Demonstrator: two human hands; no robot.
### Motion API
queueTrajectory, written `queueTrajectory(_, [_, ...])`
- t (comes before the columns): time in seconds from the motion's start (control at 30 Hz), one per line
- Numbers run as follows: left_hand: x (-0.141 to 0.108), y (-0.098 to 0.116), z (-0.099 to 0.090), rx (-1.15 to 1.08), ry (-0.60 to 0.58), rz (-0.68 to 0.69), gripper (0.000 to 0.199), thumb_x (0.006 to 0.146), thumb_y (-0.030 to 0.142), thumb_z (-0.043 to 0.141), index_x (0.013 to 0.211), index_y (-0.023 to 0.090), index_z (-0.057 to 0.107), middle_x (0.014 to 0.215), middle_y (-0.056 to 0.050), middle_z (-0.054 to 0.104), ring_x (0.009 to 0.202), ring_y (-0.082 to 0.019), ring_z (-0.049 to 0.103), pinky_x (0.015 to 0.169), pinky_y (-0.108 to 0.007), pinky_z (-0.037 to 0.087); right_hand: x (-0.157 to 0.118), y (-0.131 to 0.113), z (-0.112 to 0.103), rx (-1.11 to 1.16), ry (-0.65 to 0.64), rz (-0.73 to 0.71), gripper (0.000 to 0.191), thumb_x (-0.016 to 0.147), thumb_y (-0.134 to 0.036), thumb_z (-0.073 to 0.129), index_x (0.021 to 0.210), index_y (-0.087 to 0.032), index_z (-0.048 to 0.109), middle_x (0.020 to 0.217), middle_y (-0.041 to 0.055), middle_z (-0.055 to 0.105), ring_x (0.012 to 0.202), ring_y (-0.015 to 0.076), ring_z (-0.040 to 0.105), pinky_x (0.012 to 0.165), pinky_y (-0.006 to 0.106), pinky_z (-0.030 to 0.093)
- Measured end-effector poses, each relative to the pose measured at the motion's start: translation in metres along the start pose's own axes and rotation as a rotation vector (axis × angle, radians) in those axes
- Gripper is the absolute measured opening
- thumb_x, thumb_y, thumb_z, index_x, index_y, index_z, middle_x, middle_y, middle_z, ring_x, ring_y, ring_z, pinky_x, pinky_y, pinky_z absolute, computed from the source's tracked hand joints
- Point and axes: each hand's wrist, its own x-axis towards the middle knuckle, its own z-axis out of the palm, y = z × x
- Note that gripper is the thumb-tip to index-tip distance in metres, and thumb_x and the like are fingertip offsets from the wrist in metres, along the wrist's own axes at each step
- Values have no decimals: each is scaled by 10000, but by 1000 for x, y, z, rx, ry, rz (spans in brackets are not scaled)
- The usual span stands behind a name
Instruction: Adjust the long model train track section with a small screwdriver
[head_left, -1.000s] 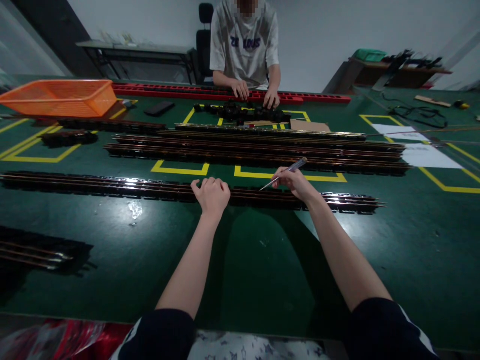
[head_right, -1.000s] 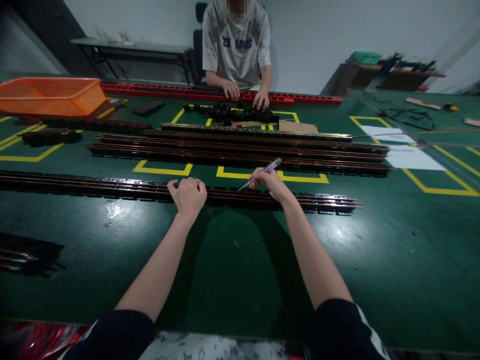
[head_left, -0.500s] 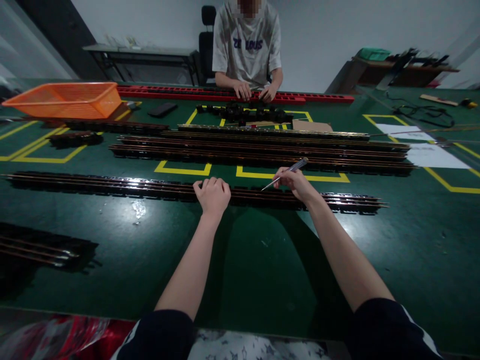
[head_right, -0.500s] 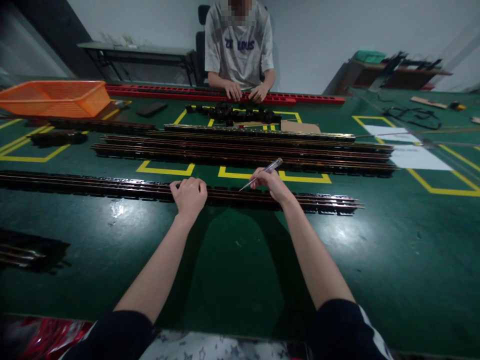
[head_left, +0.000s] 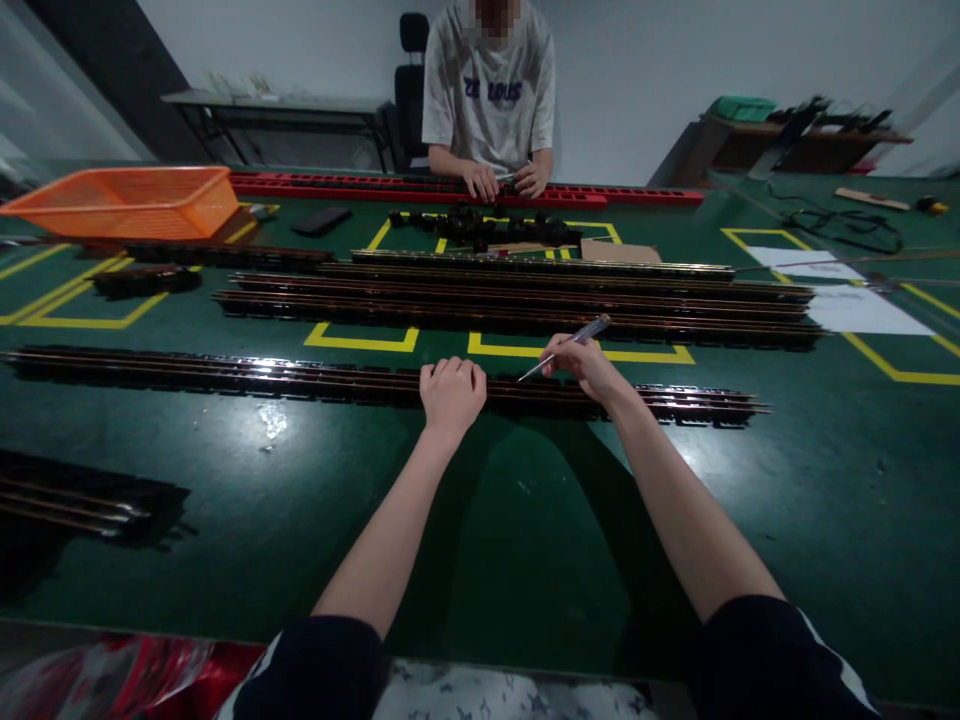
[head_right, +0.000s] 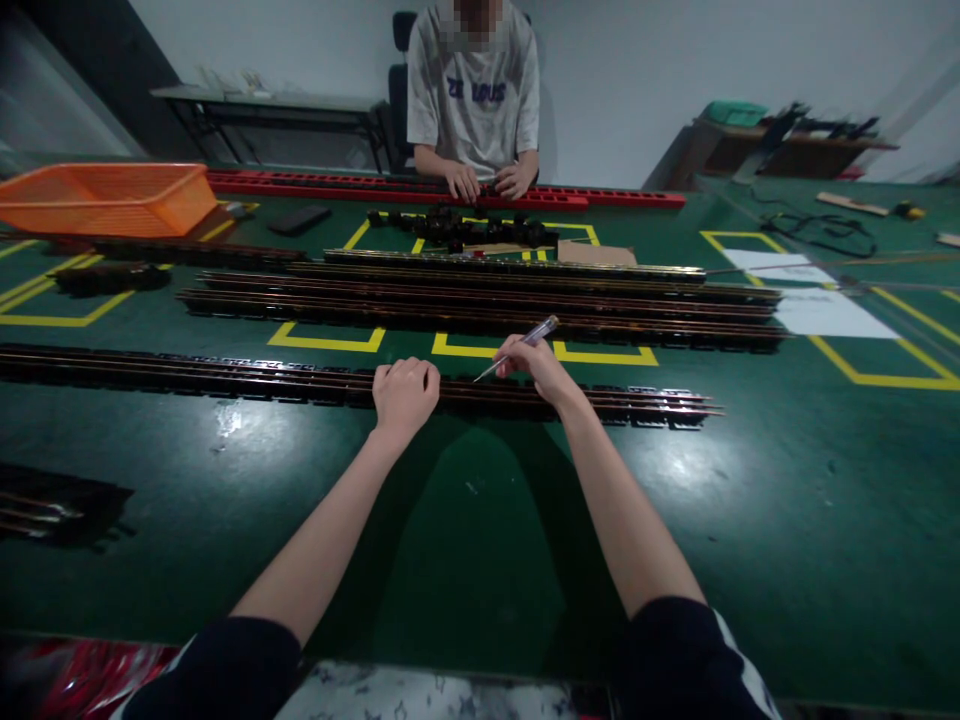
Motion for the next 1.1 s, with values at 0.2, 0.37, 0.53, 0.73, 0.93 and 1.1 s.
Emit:
queueTrajectory(0.2, [1, -3, 0, -1, -2, -11, 400, 893, 244, 293, 802, 140, 667, 849, -88, 682, 781, -193, 590, 838, -384, 343, -2, -4, -1, -45, -51, -7, 71, 613, -220, 605, 579, -161, 622, 531, 9, 602, 531, 123, 574, 583, 263, 478])
queueTrajectory(0.37, [1, -7, -3, 11, 4, -57, 391, 883, 239, 297, 772, 138, 658, 812, -93, 673, 757, -199, 581, 841, -397, 323, -2, -6, 0, -73, -74, -12, 77, 625, -228, 604, 608, -157, 627, 558, 18, 617, 556, 133, 584, 606, 281, 487])
queueTrajectory(0.53, [3, -14, -6, 29, 11, -107, 394, 876, 235, 291, 750, 137, 651, 803, -93, 670, 738, -192, 569, 844, -397, 313, -1, -4, -1, -75, -75, -6, 74, 630, -231, 604, 605, -162, 619, 562, 16, 609, 555, 132, 577, 615, 292, 490])
queueTrajectory(0.73, [4, -25, -6, 45, 35, -129, 398, 869, 237, 286, 725, 143, 645, 776, -88, 664, 710, -191, 559, 843, -400, 301, -2, -5, -4, -75, -70, 9, 69, 630, -213, 592, 592, -162, 618, 556, 15, 604, 556, 130, 576, 615, 285, 488])
queueTrajectory(0.93, [5, -31, -6, 58, 54, -153, 392, 857, 221, 292, 709, 145, 647, 782, -89, 669, 732, -204, 567, 840, -404, 286, -2, -5, -3, -69, -46, 15, 71, 616, -212, 587, 578, -160, 615, 539, 8, 590, 542, 122, 568, 604, 271, 480])
queueTrajectory(1.1, [5, -31, -6, 47, 54, -154, 394, 859, 227, 292, 711, 146, 647, 781, -88, 669, 727, -202, 568, 845, -404, 285, -2, -4, -5, -59, -15, 20, 80, 604, -219, 581, 557, -159, 606, 525, 4, 577, 521, 117, 558, 578, 260, 468])
